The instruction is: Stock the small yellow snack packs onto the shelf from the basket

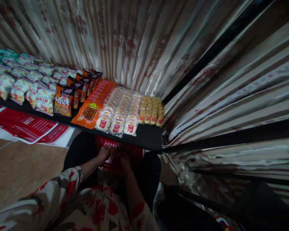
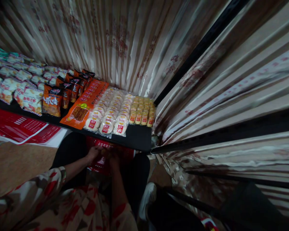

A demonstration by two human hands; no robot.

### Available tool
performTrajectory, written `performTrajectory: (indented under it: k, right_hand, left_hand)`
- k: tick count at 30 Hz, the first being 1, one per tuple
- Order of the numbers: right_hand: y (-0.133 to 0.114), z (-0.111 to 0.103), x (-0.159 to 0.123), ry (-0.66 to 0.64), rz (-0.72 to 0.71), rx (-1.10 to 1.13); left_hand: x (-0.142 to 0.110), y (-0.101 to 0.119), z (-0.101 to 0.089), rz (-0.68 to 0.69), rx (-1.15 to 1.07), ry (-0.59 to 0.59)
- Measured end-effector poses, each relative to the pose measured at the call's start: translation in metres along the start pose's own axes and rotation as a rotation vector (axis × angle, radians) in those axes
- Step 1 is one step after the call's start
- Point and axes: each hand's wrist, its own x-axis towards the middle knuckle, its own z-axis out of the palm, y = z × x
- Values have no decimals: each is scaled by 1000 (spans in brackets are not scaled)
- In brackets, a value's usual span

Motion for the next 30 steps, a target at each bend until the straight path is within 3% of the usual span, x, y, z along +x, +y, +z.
performTrajectory:
  k: [4,10,19,26,30]
  right_hand:
    - [0,1,-1,-2,-8,160]
    - [3,-1,-1,27,-50,295]
    - [-3,-15,-15,-9,-85,410]
    - [-10,-25,-31,9,-72,436]
    - [-16,-33,-40,-6,-64,453]
  left_hand:
    - [-5,6,1,27,-108,86]
    - [-12,15,0,90,-163,116]
    - [-43,40,-5,130,-146,57]
    - [-49,43,-6,199,-191,-64]
    - [-50,44,-3,301,-112,-69]
